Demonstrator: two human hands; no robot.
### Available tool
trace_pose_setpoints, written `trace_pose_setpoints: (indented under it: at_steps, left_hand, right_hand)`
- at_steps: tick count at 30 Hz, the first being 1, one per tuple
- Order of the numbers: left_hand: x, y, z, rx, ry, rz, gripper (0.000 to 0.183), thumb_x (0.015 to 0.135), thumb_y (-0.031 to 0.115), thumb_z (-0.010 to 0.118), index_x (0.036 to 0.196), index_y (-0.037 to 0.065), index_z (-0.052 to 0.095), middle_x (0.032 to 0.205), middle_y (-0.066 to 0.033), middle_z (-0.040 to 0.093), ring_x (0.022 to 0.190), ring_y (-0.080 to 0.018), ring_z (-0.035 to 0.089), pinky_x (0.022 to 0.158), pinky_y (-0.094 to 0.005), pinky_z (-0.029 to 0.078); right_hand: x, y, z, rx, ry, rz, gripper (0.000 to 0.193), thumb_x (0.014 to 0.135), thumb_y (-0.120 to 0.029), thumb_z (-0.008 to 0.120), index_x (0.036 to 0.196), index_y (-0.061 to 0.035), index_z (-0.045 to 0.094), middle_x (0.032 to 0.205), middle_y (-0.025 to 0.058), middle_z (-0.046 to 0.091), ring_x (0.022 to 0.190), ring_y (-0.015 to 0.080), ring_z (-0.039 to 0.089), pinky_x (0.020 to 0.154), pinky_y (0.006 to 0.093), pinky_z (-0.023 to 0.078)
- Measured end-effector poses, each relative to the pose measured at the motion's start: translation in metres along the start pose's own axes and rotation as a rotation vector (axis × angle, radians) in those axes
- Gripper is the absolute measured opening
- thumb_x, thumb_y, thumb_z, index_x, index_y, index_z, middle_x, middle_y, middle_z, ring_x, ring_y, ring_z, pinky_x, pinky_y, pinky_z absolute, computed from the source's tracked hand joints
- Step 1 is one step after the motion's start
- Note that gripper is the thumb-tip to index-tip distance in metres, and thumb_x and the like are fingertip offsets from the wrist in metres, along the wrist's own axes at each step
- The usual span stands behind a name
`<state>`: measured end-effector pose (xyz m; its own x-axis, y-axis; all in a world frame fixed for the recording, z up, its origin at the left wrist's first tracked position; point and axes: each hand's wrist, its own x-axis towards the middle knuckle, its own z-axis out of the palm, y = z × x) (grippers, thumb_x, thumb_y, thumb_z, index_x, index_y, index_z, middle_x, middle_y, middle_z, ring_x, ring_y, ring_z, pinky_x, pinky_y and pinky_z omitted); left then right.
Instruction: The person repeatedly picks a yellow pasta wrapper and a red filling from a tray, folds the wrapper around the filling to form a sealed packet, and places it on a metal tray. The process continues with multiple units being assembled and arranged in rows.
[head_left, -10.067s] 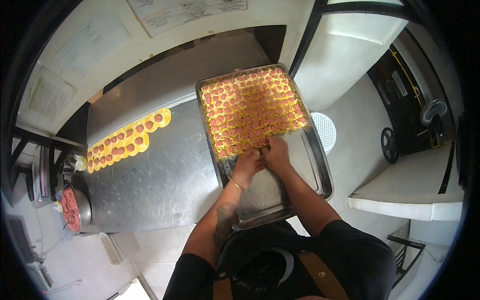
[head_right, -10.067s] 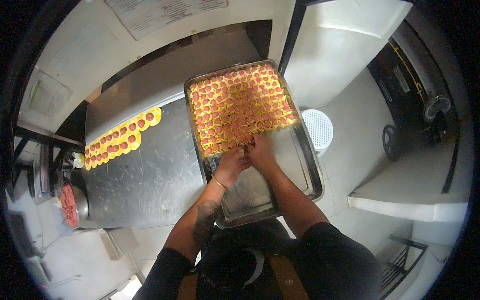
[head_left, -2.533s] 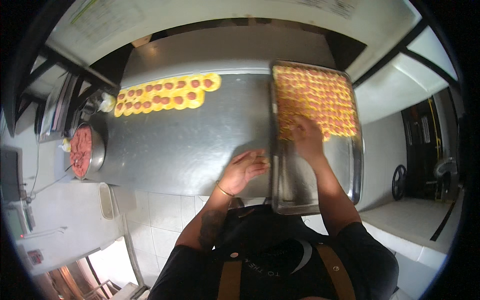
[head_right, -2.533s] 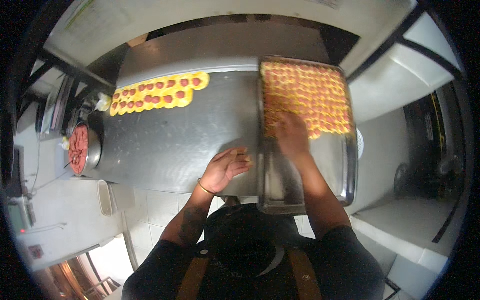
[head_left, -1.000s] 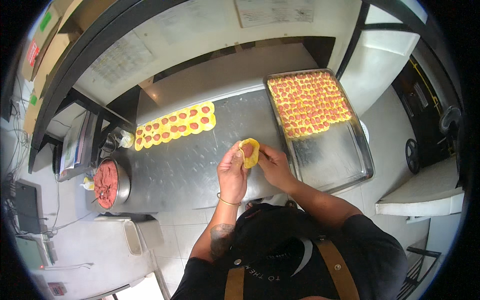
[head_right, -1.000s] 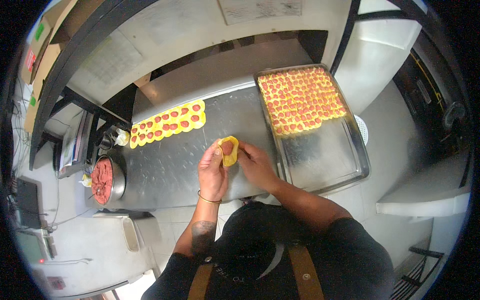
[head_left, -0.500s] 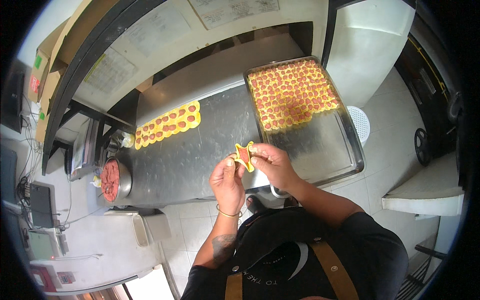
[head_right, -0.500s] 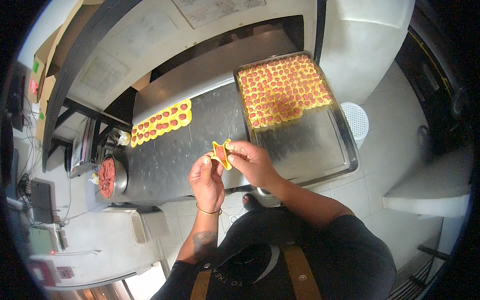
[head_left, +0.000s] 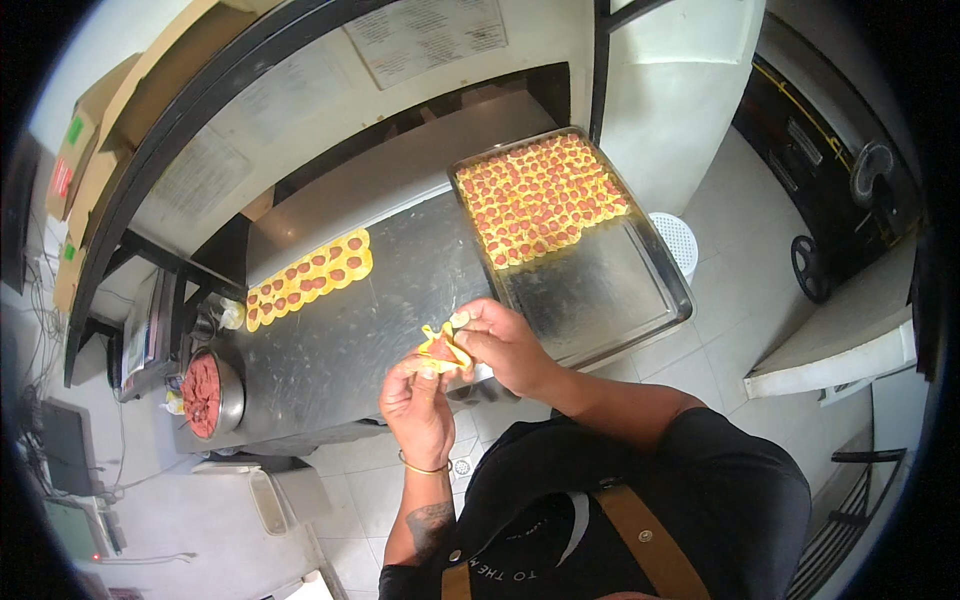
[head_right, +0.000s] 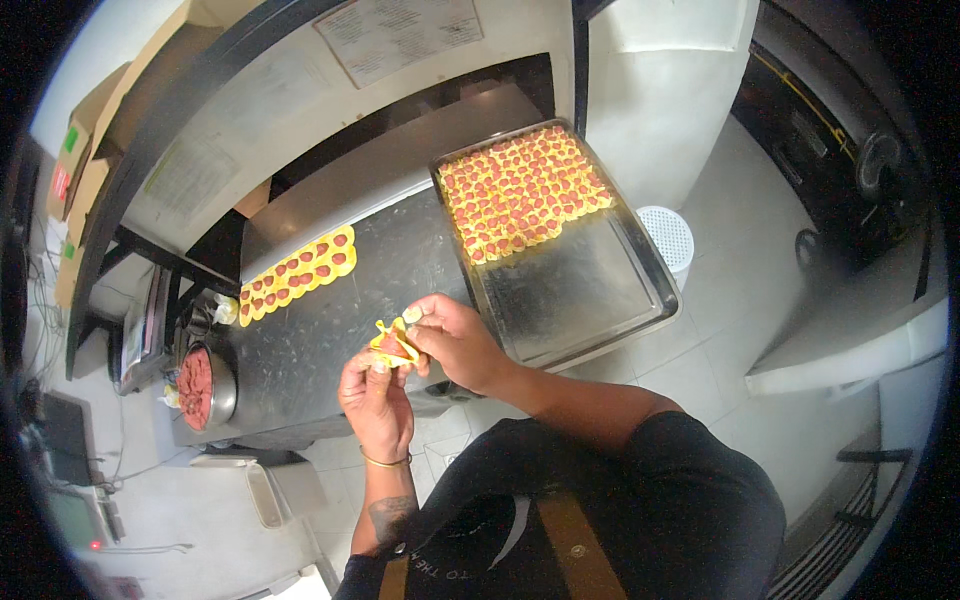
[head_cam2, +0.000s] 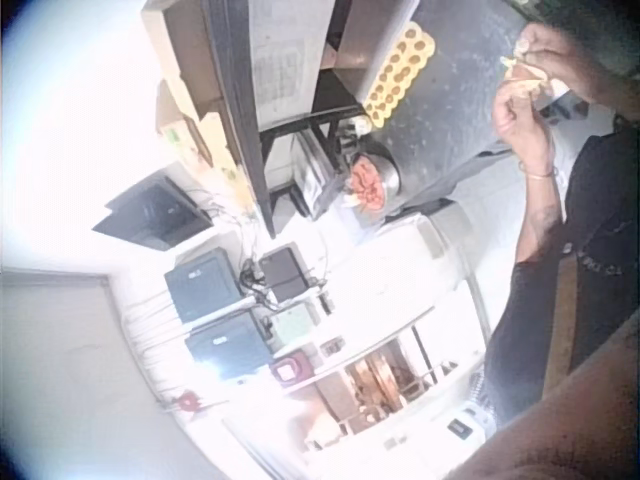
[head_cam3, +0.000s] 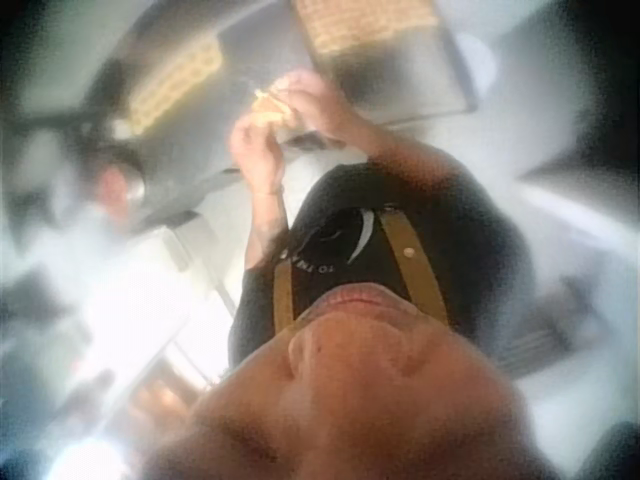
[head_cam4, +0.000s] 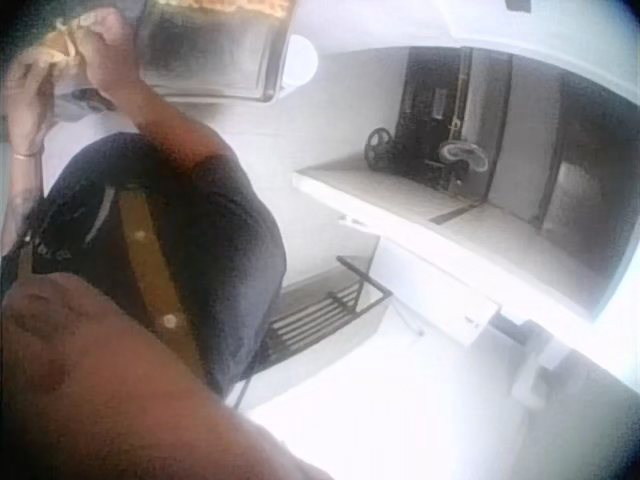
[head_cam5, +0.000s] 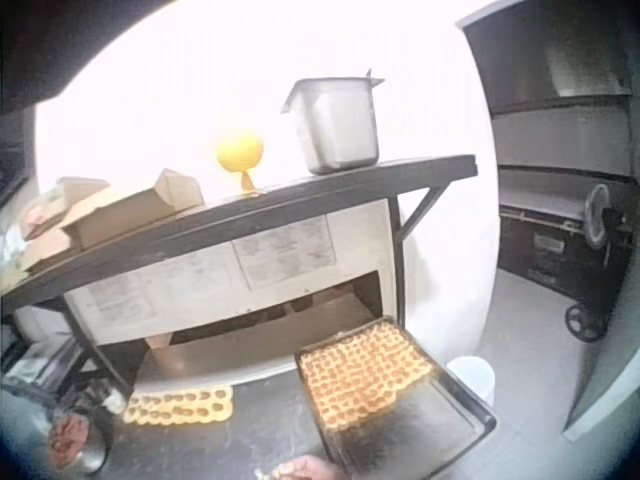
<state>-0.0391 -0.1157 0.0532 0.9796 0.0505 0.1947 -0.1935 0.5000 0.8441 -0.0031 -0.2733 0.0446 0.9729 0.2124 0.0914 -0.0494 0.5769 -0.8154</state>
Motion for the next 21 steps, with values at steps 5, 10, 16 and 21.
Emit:
trace_pose_setpoints:
  at_steps: [5, 10, 16, 21]
  left_hand:
    - [-0.02, 0.03, -0.038, -0.048, 0.059, 0.001, 0.012, 0.101, 0.008, 0.068, 0.112, 0.004, 0.064, 0.126, -0.014, 0.068, 0.11, -0.0238, 0.069, 0.09, -0.0359, 0.061]
    - [-0.035, 0.053, -0.065, -0.031, 0.116, 0.106, 0.012, 0.101, 0.003, 0.065, 0.113, 0.003, 0.064, 0.128, -0.0148, 0.068, 0.109, -0.0226, 0.069, 0.091, -0.0349, 0.06]
    - [-0.041, 0.072, -0.097, 0.031, 0.114, 0.169, 0.012, 0.101, 0.0, 0.063, 0.112, 0.002, 0.064, 0.126, -0.014, 0.067, 0.108, -0.0207, 0.068, 0.091, -0.0356, 0.058]
    - [-0.041, 0.086, -0.108, -0.155, -0.026, 0.039, 0.01, 0.102, 0.006, 0.063, 0.111, 0.002, 0.064, 0.123, -0.0133, 0.067, 0.106, -0.0216, 0.068, 0.092, -0.0349, 0.057]
  right_hand:
    - [-0.022, 0.02, 0.038, -0.409, -0.156, -0.259, 0.013, 0.099, -0.007, 0.066, 0.108, 0.0, 0.061, 0.092, 0.0024, 0.067, 0.08, 0.0057, 0.06, 0.069, 0.024, 0.05]
    - [-0.025, 0.044, 0.087, -0.261, -0.049, -0.113, 0.014, 0.097, -0.009, 0.071, 0.105, -0.0006, 0.062, 0.09, 0.0024, 0.068, 0.079, 0.0063, 0.061, 0.069, 0.0266, 0.052]
    - [-0.034, 0.05, 0.122, -0.895, -0.12, -0.511, 0.033, 0.087, -0.016, 0.082, 0.11, -0.0029, 0.063, 0.091, 0.0074, 0.069, 0.075, 0.0131, 0.064, 0.069, 0.029, 0.053]
    - [-0.047, 0.06, 0.13, -1.0, -0.022, -0.488, 0.066, 0.077, -0.024, 0.09, 0.131, -0.0036, 0.058, 0.113, 0.0102, 0.068, 0.099, 0.0192, 0.066, 0.088, 0.0348, 0.054]
